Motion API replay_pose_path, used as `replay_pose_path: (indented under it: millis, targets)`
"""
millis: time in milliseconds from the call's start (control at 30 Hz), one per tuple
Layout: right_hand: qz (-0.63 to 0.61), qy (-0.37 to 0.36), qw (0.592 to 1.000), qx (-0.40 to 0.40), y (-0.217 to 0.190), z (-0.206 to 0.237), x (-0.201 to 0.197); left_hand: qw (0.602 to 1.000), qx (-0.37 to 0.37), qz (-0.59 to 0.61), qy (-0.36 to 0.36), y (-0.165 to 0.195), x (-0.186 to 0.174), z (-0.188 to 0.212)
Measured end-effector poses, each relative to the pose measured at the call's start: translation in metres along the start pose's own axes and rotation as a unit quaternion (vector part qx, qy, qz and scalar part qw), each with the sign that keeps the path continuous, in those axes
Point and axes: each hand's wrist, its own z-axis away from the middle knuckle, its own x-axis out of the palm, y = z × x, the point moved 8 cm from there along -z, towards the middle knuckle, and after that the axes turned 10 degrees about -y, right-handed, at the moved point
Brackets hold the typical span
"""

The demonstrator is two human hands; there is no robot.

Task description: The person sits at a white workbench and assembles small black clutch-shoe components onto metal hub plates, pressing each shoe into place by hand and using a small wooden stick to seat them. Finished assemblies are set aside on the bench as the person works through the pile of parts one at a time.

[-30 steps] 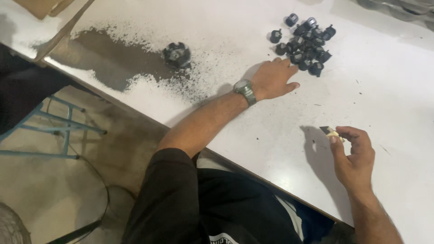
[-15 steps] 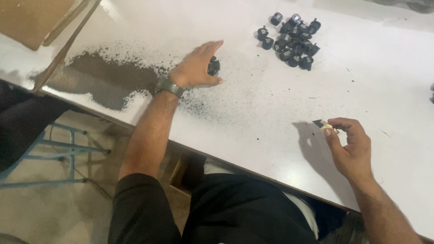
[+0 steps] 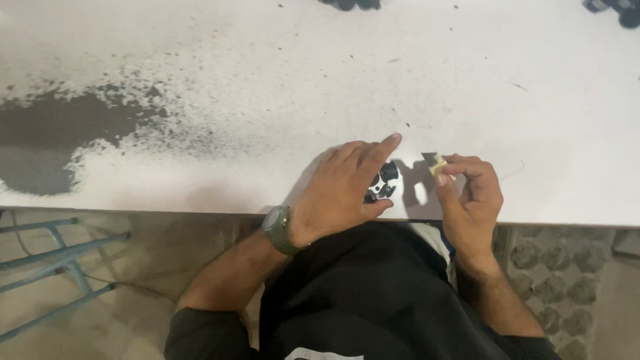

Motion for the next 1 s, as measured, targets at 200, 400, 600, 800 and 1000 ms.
replay_pose_path:
  millis: [200,400,600,800,1000]
  targets:
    - [-0.014,0.005,1.000,-0.008,-0.003,0.014,-0.007,0.987,0.124,-0.047,0.095,0.039,-0.021,0.010]
    - [0.095,-0.057,0.992,-0.052,-0.016,0.011,0.028,0.995,0.068,-0.066,0.031,0.007,0.001,-0.002]
    - [0.177,-0.075,0.978,-0.086,-0.032,0.003,0.051,0.998,0.008,-0.012,0.053,-0.009,0.002,0.000]
    - [0.257,-0.068,0.957,-0.119,-0.043,0.004,0.057,0.995,-0.010,-0.027,0.096,-0.010,0.007,0.014]
    - [0.297,-0.064,0.941,-0.152,-0.048,0.007,0.063,0.992,-0.027,-0.017,0.123,-0.016,0.011,0.022]
